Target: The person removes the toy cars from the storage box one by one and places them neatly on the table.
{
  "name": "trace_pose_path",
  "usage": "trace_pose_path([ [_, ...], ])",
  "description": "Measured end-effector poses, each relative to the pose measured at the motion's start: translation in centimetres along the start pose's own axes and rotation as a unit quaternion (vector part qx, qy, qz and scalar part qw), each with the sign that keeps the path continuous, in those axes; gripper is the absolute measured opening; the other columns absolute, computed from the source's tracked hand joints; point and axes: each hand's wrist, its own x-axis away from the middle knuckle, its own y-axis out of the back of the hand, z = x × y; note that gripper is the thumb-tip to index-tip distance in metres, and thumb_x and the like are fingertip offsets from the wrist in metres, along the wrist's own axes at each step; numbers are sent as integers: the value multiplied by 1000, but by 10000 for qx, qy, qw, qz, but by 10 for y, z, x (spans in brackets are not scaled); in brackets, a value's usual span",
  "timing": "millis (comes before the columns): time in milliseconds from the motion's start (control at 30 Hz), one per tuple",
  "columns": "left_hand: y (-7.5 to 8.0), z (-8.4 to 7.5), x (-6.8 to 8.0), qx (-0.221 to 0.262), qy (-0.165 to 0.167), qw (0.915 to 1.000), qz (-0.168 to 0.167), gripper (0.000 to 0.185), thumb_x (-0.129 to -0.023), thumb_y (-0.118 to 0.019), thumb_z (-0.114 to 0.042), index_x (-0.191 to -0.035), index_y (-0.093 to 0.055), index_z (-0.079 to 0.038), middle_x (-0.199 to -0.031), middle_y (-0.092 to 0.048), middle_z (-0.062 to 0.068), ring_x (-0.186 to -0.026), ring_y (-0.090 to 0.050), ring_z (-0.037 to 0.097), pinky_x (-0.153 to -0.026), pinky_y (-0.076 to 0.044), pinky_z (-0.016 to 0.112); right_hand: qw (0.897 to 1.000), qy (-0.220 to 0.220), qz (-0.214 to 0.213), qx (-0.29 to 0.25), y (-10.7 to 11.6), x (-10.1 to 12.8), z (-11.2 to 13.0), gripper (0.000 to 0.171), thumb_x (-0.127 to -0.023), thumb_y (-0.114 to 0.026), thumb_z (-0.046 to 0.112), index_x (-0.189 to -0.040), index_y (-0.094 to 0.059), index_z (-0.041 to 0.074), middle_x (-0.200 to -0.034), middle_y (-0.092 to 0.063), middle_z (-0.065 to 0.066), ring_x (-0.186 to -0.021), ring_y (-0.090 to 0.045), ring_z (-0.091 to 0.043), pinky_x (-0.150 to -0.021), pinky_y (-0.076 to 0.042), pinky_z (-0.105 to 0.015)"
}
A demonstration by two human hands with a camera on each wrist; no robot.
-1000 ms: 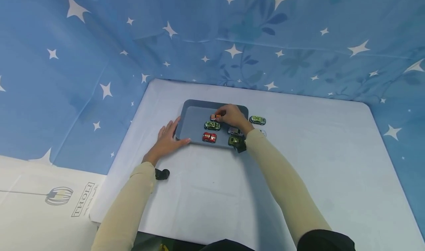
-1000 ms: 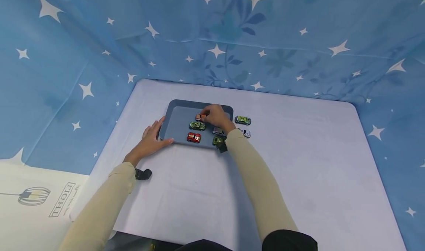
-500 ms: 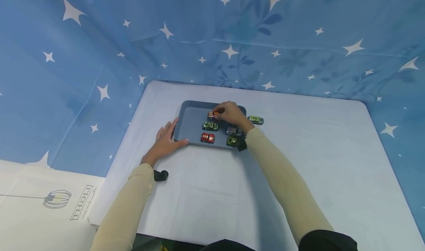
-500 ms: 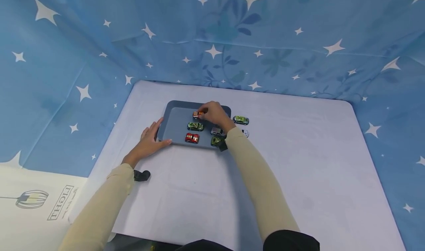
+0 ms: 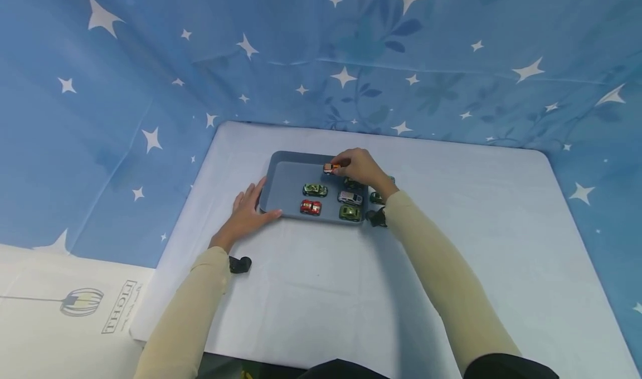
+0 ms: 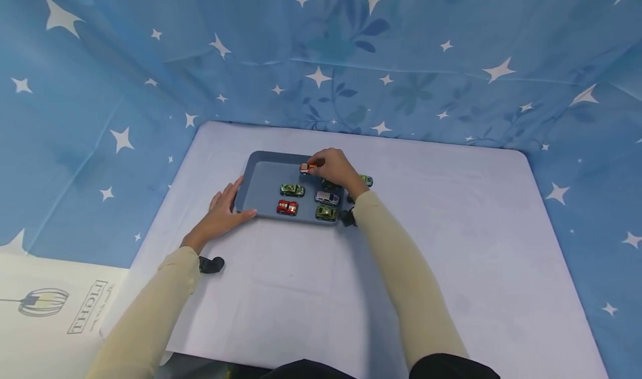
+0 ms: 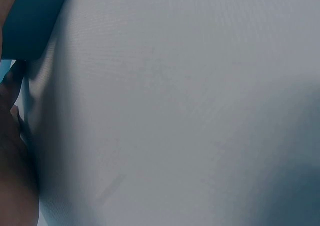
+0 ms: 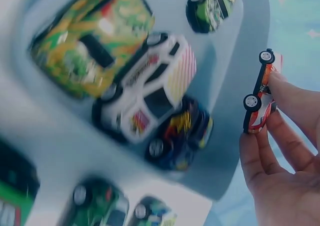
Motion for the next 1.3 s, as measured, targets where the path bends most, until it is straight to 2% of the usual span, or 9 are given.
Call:
trace_pose_path([
  [133, 2, -1, -1, -8, -46, 10000, -58, 115, -91, -72, -71, -175, -6, -30, -178, -9, 17, -164, 3, 36, -128, 7, 58, 9999, -85, -104, -54, 11, 6, -4, 30, -102, -75, 8, -131, -75, -2, -126, -73, -19, -112, -68, -33, -99, -56, -52],
  [433, 1, 2, 0, -136, 16, 9999, 25, 110, -95, -74, -59, -175, -4, -30, -179, -9, 14, -164, 2, 33, -129, 9, 53, 9995, -203, -200, 135, 30, 24, -20, 30, -103, -73, 7, -131, -75, -1, -128, -72, -20, -116, -67, -36, -99, -56, -53],
  [700, 0, 2, 2, -141, 36, 9999, 15, 110, -95, -74, -58, -175, -5, -29, -179, -9, 15, -165, 2, 33, -129, 8, 54, 9984, -421, -266, 281, 50, 46, -37, 30, -103, -72, 8, -132, -74, -1, -127, -72, -20, -116, -68, -38, -97, -57, -55],
  [1033, -1, -2, 2, -134, -110, 9998, -54, 112, -94, -74, -61, -175, -7, -23, -178, -12, 19, -164, -1, 37, -129, 8, 54, 9958, -683, -515, 338, 65, 65, -60, 31, -102, -75, 10, -131, -74, -2, -127, -72, -22, -116, -68, -40, -99, -56, -56],
  [1300, -2, -3, -2, -162, -14, 9999, 29, 108, -97, -73, -56, -175, -4, -27, -179, -9, 15, -164, 2, 33, -129, 8, 53, 9921, -1033, -554, 447, 75, 80, -77, 32, -103, -74, 13, -132, -74, -2, -130, -70, -24, -122, -64, -42, -101, -53, -59],
])
